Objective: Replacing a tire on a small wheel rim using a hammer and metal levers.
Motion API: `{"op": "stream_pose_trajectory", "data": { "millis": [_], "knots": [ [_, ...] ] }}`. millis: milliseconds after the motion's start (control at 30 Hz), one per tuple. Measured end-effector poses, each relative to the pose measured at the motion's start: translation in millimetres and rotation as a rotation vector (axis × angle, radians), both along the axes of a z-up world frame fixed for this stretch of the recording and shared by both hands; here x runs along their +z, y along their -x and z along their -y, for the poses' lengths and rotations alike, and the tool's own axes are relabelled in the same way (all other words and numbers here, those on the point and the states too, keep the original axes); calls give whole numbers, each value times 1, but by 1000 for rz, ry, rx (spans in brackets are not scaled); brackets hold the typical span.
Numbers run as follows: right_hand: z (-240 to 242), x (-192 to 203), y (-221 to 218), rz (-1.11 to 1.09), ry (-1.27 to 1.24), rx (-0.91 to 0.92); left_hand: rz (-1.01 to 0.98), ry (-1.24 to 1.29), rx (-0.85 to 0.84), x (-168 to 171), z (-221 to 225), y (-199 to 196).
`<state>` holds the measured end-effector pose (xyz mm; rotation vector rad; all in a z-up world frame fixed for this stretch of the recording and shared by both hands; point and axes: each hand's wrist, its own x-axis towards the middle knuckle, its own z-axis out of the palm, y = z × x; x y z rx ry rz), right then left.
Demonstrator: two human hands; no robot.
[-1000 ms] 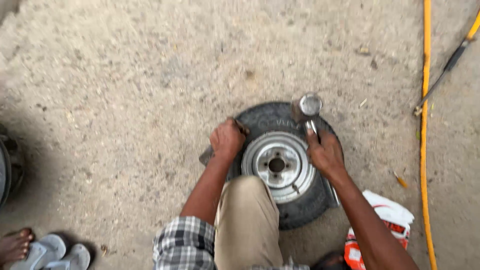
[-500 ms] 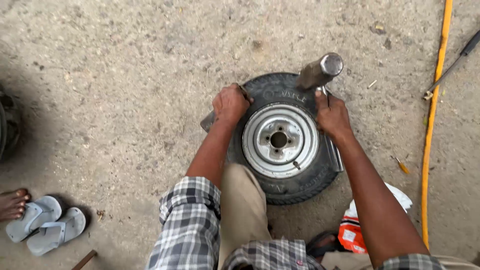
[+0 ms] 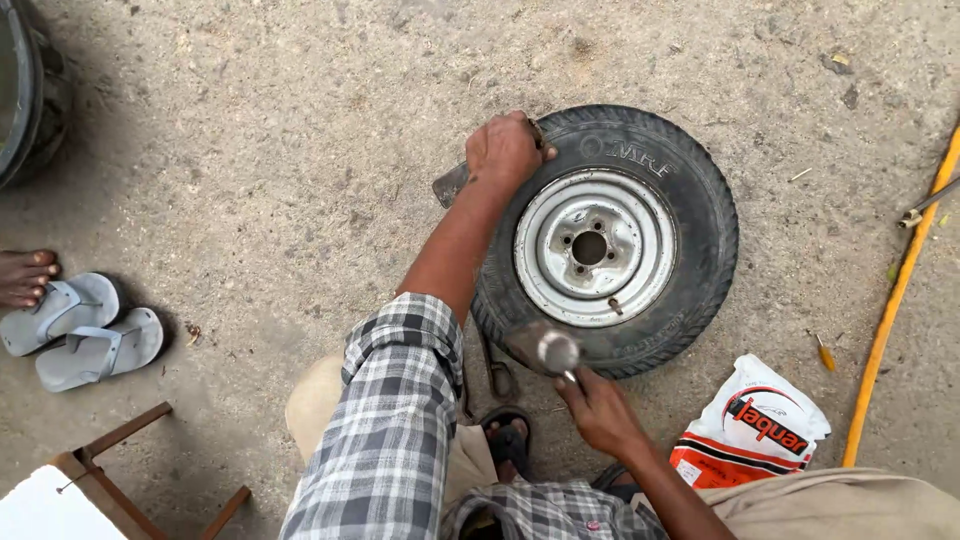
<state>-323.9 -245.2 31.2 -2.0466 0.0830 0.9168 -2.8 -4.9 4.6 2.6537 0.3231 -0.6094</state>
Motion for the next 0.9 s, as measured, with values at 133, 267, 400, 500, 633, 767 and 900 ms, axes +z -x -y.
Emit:
{"op": "stream_pose_trajectory", "data": {
  "millis": [133, 267, 400, 500, 633, 767, 900],
  "knots": [
    [-30, 54, -39, 95, -33, 16, 42, -10, -27, 11, -11, -7],
    [9, 58, -10, 44, -24, 53, 33, 21, 5, 7, -3, -6],
    [-17, 27, -15, 37, 90, 35, 5, 33, 39, 15, -3, 1],
    [-5, 32, -57, -85, -5, 6, 43, 16, 62, 12, -17, -14],
    [26, 99, -113, 52, 66, -179, 10, 110, 87, -6, -4, 1],
    [53, 107, -198, 392, -58, -363, 15, 40, 106, 18, -4, -5],
    [72, -3, -259, 553, 105, -189, 53, 12, 102, -3, -3, 3]
  ]
}}
